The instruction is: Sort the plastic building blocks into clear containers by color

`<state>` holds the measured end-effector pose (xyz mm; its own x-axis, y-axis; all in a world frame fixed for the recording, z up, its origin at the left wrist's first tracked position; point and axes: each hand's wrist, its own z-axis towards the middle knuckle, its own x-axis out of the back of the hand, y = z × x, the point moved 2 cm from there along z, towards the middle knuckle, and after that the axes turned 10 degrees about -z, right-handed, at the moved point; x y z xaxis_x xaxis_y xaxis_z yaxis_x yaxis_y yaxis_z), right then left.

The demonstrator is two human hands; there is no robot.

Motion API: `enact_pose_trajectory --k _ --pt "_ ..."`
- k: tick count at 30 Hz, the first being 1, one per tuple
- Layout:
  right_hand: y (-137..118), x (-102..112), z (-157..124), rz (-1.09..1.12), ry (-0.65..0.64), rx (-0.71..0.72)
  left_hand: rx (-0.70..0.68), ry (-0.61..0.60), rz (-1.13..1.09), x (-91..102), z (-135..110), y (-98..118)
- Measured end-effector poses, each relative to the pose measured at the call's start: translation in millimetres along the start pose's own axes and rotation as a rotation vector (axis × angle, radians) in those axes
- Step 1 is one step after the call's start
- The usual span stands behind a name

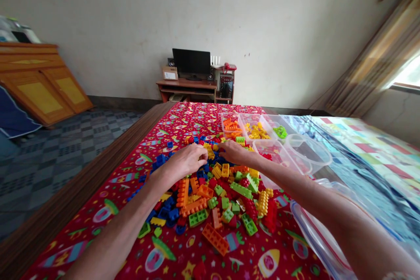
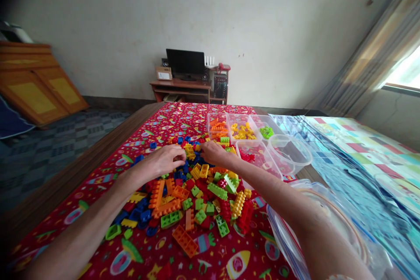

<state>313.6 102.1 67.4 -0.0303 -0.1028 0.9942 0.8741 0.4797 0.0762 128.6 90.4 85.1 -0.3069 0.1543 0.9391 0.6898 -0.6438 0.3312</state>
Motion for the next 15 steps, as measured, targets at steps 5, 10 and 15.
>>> enact_pose_trajectory --k 5,10,15 --pt "2 -9 3 0.02 0.037 0.043 0.14 -0.246 0.085 2.6 -15 28" --pt "8 6 -13 0.036 0.229 0.018 0.159 -0.252 0.17 -5.2 -17 36" --pt "-20 28 -47 0.028 0.114 0.096 0.115 -0.114 0.207 -8.7 -15 19"
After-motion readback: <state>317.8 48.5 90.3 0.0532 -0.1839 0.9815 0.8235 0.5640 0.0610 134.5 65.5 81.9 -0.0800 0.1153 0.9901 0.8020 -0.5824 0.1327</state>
